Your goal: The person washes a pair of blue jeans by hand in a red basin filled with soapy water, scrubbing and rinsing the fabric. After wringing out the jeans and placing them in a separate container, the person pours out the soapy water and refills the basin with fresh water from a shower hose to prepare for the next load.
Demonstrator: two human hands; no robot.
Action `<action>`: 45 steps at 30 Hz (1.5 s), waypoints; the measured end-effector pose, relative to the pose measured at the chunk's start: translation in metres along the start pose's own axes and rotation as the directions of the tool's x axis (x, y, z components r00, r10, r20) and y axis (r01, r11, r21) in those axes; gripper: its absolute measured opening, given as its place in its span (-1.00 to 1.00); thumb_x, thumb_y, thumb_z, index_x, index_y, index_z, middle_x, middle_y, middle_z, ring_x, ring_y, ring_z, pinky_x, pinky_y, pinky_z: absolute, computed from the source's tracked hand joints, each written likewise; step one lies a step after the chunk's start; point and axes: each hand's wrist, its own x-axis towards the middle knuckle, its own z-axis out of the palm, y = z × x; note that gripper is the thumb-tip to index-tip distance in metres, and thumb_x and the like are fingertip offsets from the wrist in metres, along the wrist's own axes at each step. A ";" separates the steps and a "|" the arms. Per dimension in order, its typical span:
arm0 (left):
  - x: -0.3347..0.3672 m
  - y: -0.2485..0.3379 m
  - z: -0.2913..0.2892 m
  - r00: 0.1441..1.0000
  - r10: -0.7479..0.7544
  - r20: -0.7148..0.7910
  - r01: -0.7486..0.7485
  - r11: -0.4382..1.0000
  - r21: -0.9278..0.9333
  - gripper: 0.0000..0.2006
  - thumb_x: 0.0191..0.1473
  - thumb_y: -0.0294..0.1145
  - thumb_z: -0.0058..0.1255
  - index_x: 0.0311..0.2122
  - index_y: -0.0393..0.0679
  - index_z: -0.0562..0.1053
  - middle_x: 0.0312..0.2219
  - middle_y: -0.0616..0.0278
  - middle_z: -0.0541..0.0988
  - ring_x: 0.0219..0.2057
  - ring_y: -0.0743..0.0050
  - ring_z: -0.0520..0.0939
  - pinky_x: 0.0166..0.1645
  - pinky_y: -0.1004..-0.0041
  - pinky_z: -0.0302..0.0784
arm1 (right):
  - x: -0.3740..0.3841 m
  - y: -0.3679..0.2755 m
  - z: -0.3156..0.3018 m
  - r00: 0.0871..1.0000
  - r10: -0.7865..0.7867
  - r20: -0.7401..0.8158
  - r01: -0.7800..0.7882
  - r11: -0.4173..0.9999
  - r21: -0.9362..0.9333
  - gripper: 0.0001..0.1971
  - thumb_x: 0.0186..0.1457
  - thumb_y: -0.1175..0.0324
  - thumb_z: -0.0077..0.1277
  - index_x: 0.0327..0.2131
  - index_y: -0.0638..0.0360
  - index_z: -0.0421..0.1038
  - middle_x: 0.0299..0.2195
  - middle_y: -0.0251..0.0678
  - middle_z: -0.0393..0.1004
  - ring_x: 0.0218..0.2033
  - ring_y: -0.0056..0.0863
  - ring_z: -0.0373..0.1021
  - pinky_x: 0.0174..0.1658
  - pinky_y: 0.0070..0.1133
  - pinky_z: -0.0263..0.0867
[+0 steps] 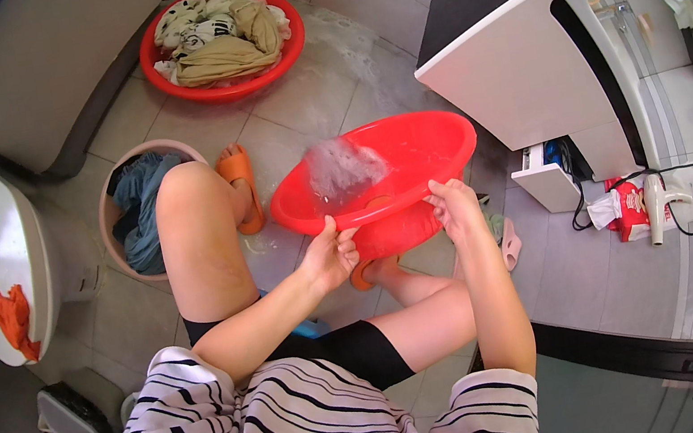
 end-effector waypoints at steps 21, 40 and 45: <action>-0.026 0.001 -0.014 0.988 -0.056 -0.141 0.031 0.985 -0.172 -0.53 0.22 0.03 -0.49 -0.38 -0.15 0.35 -0.57 0.33 0.43 -0.63 0.60 0.34 -0.48 0.56 0.20 | -0.018 -0.005 0.095 0.917 -0.307 0.254 0.366 0.902 -0.230 -0.87 0.03 0.42 0.02 -0.36 0.11 0.26 -0.51 -0.45 0.44 -0.54 -0.73 0.35 -0.61 -0.79 0.10; -0.002 0.007 -0.035 0.885 -0.295 -0.361 0.322 0.947 0.014 -0.51 0.11 0.07 -0.38 -0.30 -0.22 0.36 -0.50 0.27 0.48 -0.52 0.52 0.48 -0.46 0.57 0.36 | -0.007 0.034 0.102 0.846 -0.497 0.192 0.532 0.813 -0.239 -0.89 -0.06 0.48 0.03 -0.41 0.23 0.33 -0.58 -0.46 0.40 -0.58 -0.72 0.27 -0.51 -0.70 0.16; -0.009 0.002 -0.014 0.922 -0.242 -0.303 0.263 0.964 0.028 -0.47 0.05 0.06 -0.20 -0.09 -0.25 0.30 -0.31 0.13 0.49 -0.32 0.36 0.56 -0.26 0.49 0.52 | -0.040 0.023 0.084 0.802 -0.596 0.040 0.597 0.800 -0.066 -0.81 -0.11 0.53 -0.01 -0.33 0.31 0.35 -0.49 -0.34 0.47 -0.51 -0.65 0.35 -0.43 -0.65 0.26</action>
